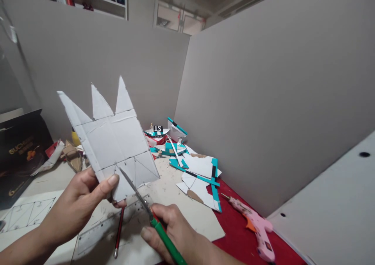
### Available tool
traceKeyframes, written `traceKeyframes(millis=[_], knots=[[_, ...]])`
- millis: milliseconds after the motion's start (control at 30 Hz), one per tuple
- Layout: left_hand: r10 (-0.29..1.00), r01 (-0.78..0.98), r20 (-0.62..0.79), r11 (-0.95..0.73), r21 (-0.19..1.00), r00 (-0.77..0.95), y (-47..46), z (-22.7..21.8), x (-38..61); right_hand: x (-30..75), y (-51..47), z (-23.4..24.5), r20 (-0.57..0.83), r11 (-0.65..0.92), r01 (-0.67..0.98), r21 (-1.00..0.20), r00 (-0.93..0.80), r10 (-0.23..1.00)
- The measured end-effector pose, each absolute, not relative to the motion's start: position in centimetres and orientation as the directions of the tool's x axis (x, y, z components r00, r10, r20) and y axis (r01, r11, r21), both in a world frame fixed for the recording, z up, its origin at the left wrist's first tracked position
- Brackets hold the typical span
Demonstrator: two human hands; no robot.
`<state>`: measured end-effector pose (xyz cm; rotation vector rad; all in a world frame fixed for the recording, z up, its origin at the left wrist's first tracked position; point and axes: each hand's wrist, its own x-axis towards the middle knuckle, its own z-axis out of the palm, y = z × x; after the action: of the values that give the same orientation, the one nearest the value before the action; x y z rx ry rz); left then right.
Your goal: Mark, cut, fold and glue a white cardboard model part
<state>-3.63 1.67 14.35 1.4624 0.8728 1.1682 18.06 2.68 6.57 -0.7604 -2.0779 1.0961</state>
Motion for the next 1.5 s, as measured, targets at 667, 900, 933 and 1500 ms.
traceKeyframes(millis=[667,900,933,1500], knots=[[0.923,0.067,0.314,-0.336,0.939,0.223,2.9,15.2,-6.1,18.0,2.5,6.6,0.195,0.414,0.184,-0.892,-0.668,0.718],[0.929,-0.003,0.251,-0.260,0.966,0.272,3.0,14.3,-5.3,18.1,2.3,6.9,0.166,0.381,0.187,-0.905,-0.671,0.723],[0.928,-0.014,0.247,-0.253,0.967,0.279,3.1,14.3,-5.2,18.1,2.3,6.8,0.163,0.376,0.187,-0.908,-0.668,0.726],[0.930,0.129,0.195,-0.245,0.961,0.312,3.7,15.0,-6.5,18.6,2.6,6.8,0.128,0.342,0.173,-0.924,-0.700,0.702]])
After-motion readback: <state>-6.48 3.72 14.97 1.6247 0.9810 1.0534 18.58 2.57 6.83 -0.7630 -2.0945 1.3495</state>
